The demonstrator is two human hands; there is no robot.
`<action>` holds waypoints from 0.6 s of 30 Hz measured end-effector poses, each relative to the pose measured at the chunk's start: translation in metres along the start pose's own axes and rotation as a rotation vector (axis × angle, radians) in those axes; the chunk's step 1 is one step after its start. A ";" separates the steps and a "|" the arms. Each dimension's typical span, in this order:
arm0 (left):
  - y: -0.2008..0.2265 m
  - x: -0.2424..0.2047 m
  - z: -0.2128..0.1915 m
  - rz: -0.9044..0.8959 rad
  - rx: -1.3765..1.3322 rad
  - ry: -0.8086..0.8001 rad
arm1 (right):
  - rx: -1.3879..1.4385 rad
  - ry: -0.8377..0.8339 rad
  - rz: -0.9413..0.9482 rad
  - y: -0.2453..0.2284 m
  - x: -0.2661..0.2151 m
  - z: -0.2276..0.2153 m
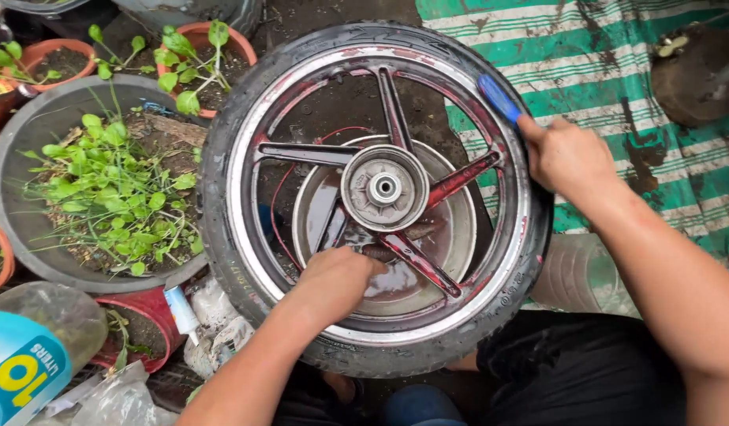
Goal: Cleaning a motorcycle wheel rim and spokes using a rag and a brush with cleaning solution.
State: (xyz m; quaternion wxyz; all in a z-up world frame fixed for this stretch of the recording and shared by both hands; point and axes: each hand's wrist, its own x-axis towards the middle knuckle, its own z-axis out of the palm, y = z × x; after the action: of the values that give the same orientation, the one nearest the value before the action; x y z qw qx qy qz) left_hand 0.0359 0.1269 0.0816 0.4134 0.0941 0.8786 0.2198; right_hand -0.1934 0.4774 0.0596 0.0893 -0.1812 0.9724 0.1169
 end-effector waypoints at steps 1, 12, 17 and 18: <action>-0.002 0.002 0.003 0.036 0.050 0.053 | -0.034 0.086 -0.082 -0.005 0.029 0.003; -0.009 0.032 0.012 -0.181 0.160 0.164 | -0.100 0.259 -0.379 -0.041 0.104 -0.010; 0.012 -0.004 -0.018 -0.340 0.163 -0.156 | -0.164 0.209 -0.259 -0.003 0.089 0.017; 0.007 0.000 -0.014 -0.351 0.159 -0.155 | -0.158 0.213 -0.268 -0.027 0.103 0.007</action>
State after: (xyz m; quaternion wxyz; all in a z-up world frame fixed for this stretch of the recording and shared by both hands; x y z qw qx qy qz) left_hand 0.0252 0.1288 0.0931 0.5029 -0.0117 0.8617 0.0664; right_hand -0.2768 0.4204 0.0251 -0.0139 -0.3269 0.9313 0.1601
